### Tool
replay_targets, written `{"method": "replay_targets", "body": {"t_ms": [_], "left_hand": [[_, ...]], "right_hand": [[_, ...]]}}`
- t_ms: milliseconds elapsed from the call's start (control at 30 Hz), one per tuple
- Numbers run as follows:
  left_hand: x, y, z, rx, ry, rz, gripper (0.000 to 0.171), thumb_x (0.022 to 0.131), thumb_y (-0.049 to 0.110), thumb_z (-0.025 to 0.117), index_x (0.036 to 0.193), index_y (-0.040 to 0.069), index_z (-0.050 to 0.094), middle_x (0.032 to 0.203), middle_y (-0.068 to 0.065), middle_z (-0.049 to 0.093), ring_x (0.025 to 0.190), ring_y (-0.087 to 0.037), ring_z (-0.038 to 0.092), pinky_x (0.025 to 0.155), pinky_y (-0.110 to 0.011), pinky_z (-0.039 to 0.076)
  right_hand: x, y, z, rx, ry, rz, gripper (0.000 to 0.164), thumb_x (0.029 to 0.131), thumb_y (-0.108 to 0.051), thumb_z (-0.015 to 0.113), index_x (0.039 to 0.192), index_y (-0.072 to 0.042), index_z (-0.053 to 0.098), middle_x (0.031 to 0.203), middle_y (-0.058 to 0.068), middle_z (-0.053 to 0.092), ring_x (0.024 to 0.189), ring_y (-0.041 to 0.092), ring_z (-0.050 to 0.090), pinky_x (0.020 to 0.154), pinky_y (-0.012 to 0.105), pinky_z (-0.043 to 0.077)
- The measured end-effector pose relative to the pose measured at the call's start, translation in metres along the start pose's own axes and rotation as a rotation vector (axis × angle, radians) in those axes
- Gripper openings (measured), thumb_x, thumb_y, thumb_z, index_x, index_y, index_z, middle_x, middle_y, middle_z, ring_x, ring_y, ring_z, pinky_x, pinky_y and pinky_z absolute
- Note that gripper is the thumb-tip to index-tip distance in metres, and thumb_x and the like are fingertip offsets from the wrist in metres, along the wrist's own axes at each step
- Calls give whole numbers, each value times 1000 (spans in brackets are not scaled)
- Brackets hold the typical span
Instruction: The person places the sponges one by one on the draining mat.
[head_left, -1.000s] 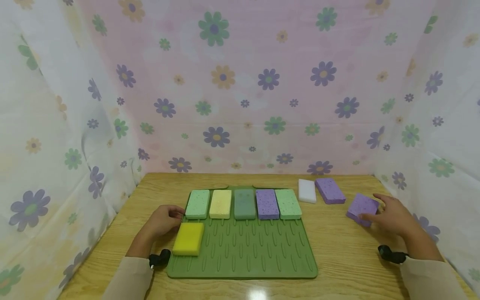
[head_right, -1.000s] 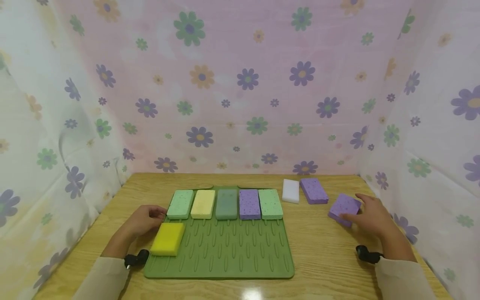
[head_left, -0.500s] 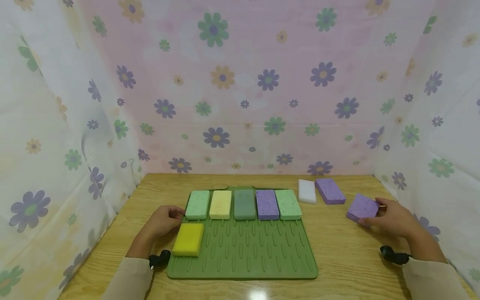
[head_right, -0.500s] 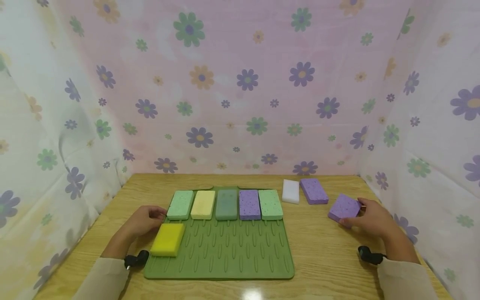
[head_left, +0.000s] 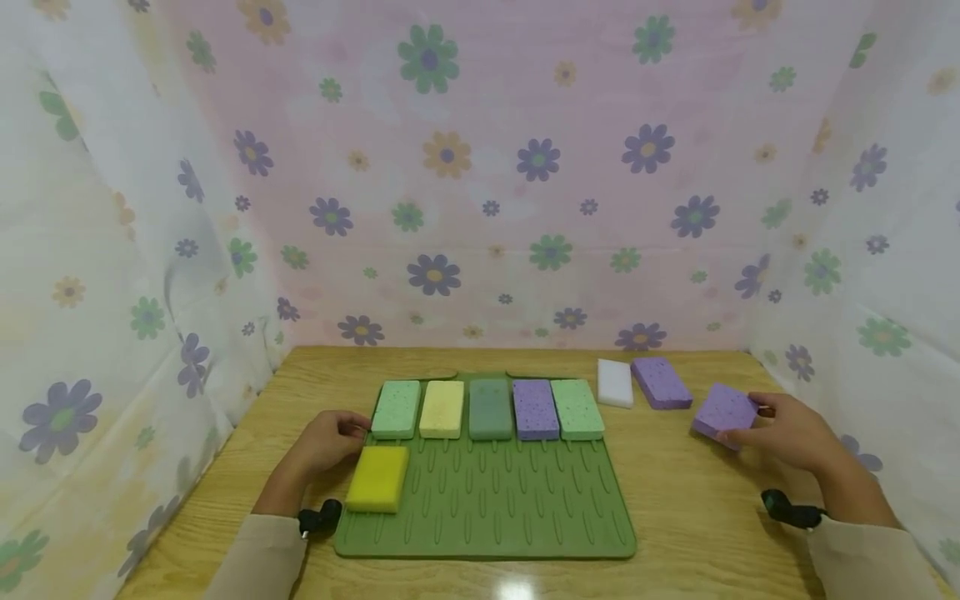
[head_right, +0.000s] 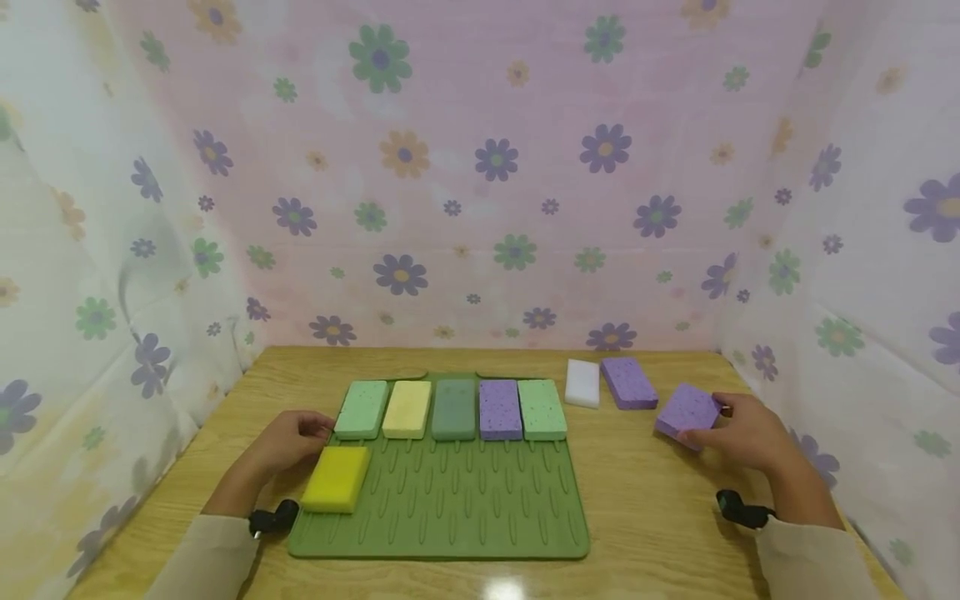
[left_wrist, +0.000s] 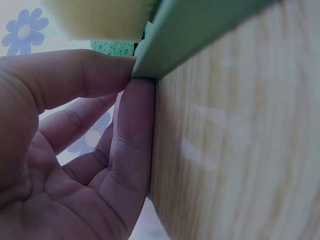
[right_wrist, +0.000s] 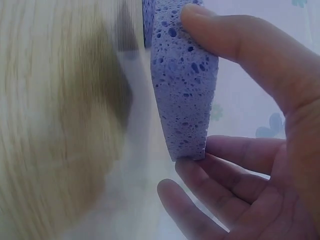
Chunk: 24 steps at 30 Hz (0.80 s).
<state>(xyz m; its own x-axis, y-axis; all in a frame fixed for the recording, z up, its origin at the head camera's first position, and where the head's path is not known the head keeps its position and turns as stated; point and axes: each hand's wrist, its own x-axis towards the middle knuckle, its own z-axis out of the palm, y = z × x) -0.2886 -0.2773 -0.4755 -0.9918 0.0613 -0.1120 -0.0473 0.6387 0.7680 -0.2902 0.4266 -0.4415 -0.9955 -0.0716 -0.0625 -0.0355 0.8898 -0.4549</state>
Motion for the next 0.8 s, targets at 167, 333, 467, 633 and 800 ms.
{"method": "replay_targets", "body": {"t_ms": [167,333,467,633,800], "left_hand": [[0,2,-1,-14,2,-2,30,93,3,67,122,1,71,110,-13,69,99,-23,63,80,-36,57],[-2,3,0,-55,-9,-25,30,94,2,67,124,-1,70,111,-15,67,98,-24,63,77,-36,59],[-2,2,2,-62,-10,-30,31,94,2,66,124,-1,69,112,-15,67,99,-24,63,77,-35,59],[-1,1,2,-64,-9,-35,30,94,2,65,124,0,70,112,-15,68,100,-25,63,77,-34,59],[-2,2,2,-45,-10,-18,31,94,2,65,125,-1,69,113,-16,68,101,-25,64,77,-36,59]], "right_hand": [[-1,-9,0,5,3,-8,113,87,-60,77,152,19,30,143,49,41,123,65,47,86,66,52],[-1,-17,0,-1,36,-45,112,86,-58,78,151,20,31,142,49,42,122,66,47,84,67,52],[-2,-25,-1,-13,82,-71,113,83,-60,80,152,17,34,141,47,45,122,64,48,84,69,50],[-3,-41,1,-5,122,-96,113,80,-60,83,152,15,37,144,41,42,123,60,49,84,67,51],[-4,-59,4,1,148,-147,111,79,-59,84,150,14,41,143,38,45,121,56,53,82,62,55]]}}
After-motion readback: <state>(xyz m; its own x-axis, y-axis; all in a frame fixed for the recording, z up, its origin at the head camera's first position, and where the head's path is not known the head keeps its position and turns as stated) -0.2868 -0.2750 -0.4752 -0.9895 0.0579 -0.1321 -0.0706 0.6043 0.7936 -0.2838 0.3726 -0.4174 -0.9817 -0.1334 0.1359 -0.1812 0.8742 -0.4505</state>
